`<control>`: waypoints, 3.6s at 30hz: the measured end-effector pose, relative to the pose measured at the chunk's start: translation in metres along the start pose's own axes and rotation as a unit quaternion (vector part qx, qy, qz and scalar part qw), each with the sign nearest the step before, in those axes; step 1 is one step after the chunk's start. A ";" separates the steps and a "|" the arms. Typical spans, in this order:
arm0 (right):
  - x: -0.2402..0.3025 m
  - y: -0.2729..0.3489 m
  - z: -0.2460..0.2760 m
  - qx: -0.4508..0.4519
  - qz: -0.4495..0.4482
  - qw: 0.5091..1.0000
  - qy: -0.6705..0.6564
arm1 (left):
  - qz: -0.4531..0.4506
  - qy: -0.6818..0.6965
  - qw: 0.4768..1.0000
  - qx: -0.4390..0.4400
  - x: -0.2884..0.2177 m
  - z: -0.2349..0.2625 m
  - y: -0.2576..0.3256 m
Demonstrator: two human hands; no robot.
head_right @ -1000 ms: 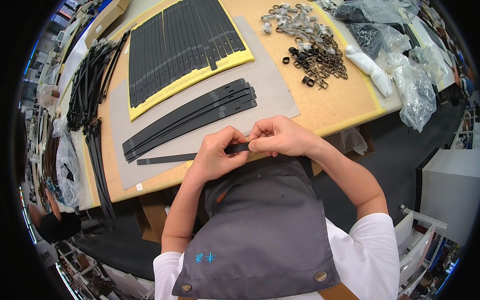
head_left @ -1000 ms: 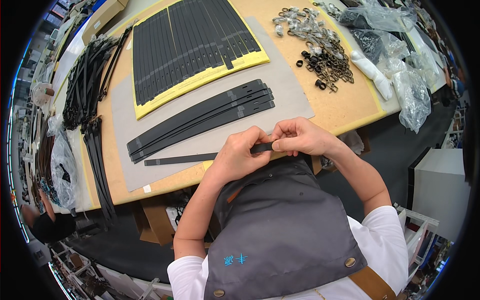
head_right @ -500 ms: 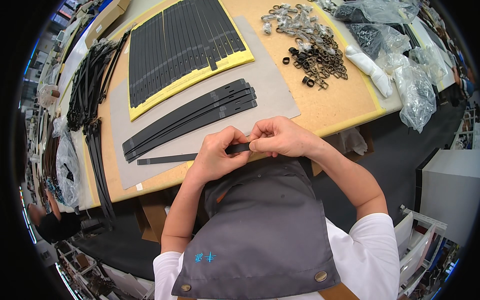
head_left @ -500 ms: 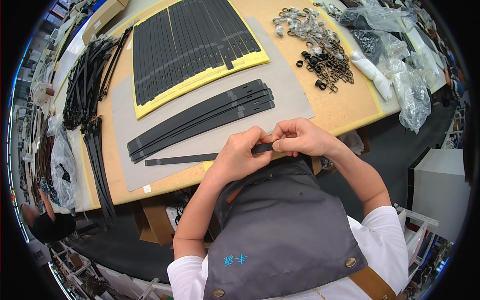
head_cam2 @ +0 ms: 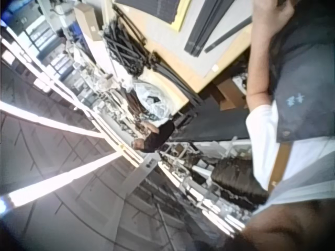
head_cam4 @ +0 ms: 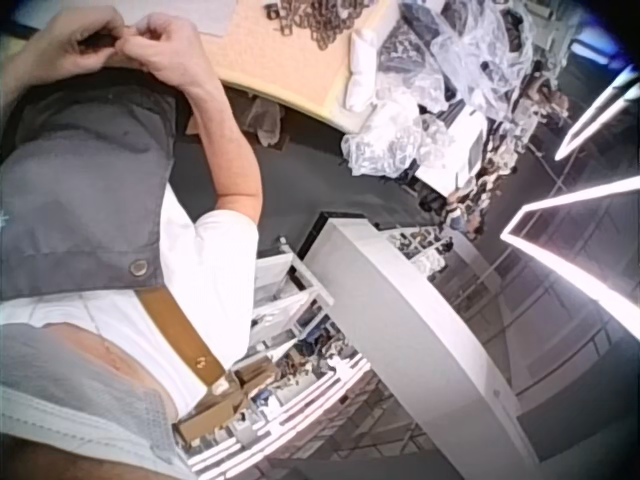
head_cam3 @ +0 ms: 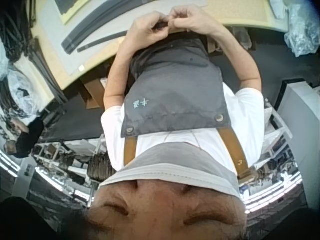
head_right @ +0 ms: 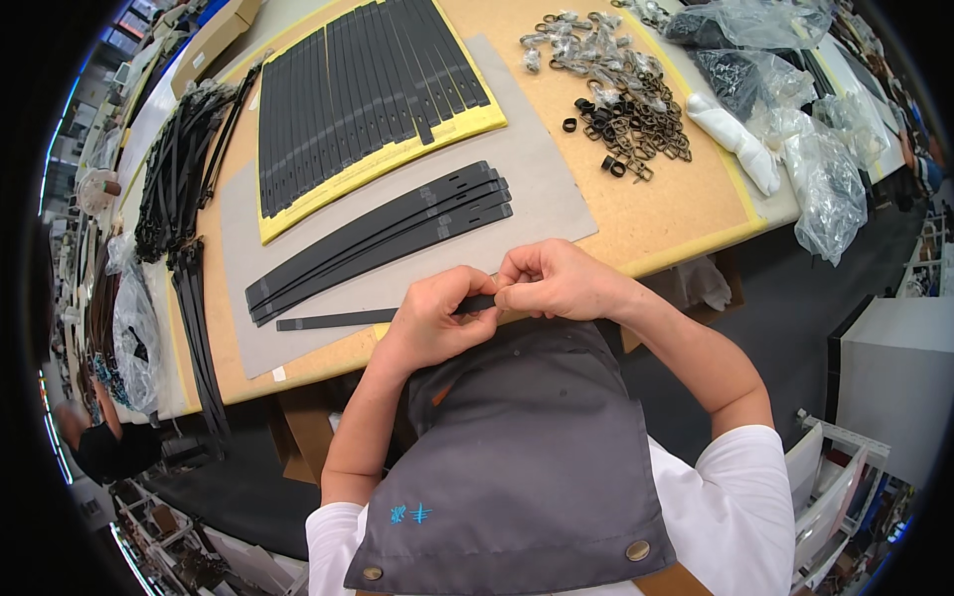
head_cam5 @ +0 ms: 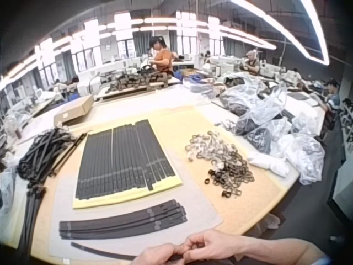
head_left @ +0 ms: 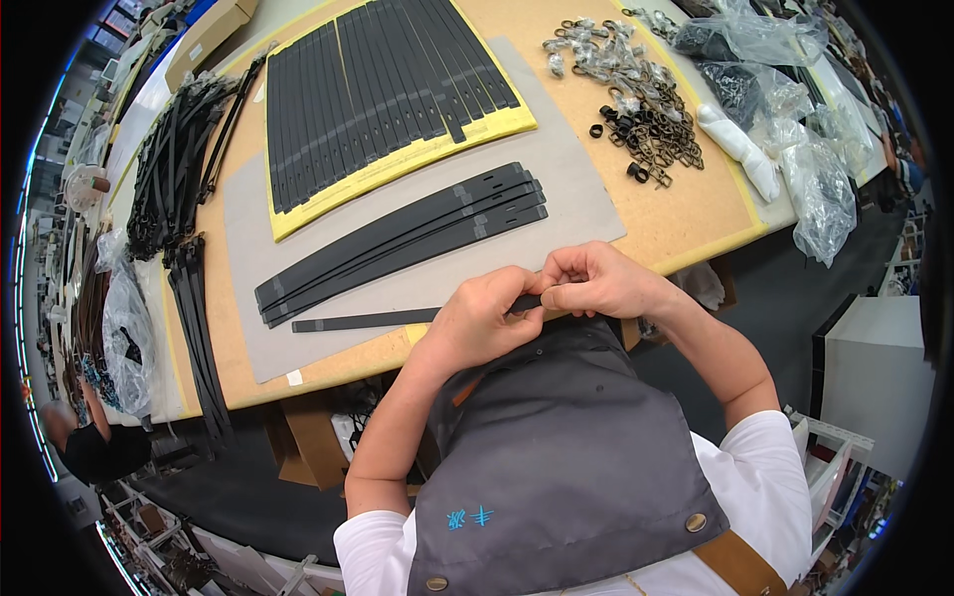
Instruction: The person assembles black belts by inserting small metal buckles into the ends of the straps. They pick up a belt, slide a buckle into the slot, and place the finished unit on a growing pile on the table. The process is repeated continuously with materials organized on the workbench.
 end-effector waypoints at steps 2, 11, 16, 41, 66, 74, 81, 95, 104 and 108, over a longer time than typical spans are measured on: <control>0.003 0.000 0.000 0.029 -0.011 0.999 0.033 | 0.009 0.002 1.000 0.004 0.001 -0.001 0.002; 0.005 0.002 -0.017 0.055 0.063 0.996 -0.041 | 0.026 0.056 0.998 0.006 0.001 0.005 0.001; 0.012 0.013 -0.027 0.023 0.109 0.990 -0.082 | 0.043 0.116 0.992 0.026 0.002 0.003 0.003; -0.014 0.024 0.120 -0.254 0.149 0.953 -0.065 | 0.017 -0.263 0.961 -0.084 0.028 0.023 -0.032; -0.002 0.011 0.051 -0.155 0.156 0.944 -0.245 | 0.041 -0.064 0.997 -0.026 0.001 0.025 -0.039; 0.001 0.007 0.044 -0.172 0.205 0.948 -0.171 | 0.009 -0.049 0.999 -0.017 0.001 0.023 -0.037; 0.026 0.013 0.046 -0.165 0.189 0.968 -0.028 | -0.032 -0.030 0.999 -0.003 -0.006 0.001 -0.037; 0.010 0.033 0.194 -0.427 0.085 0.834 0.338 | 0.050 -0.008 0.998 -0.035 0.018 0.017 -0.034; 0.018 0.032 0.163 -0.383 0.154 0.841 0.349 | 0.064 -0.003 0.998 -0.029 0.023 0.016 -0.035; 0.026 0.032 0.122 -0.256 0.158 0.942 0.146 | 0.056 -0.009 0.998 -0.029 0.020 0.018 -0.035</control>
Point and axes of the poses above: each hand's wrist, its own y-axis away from the middle knuckle, its own z-axis out of the back of the hand, x = y × z, the point moved 8 cm from there along -y, towards the middle knuckle, and after that the axes turned 7 degrees about -x, right-handed, at the moved point
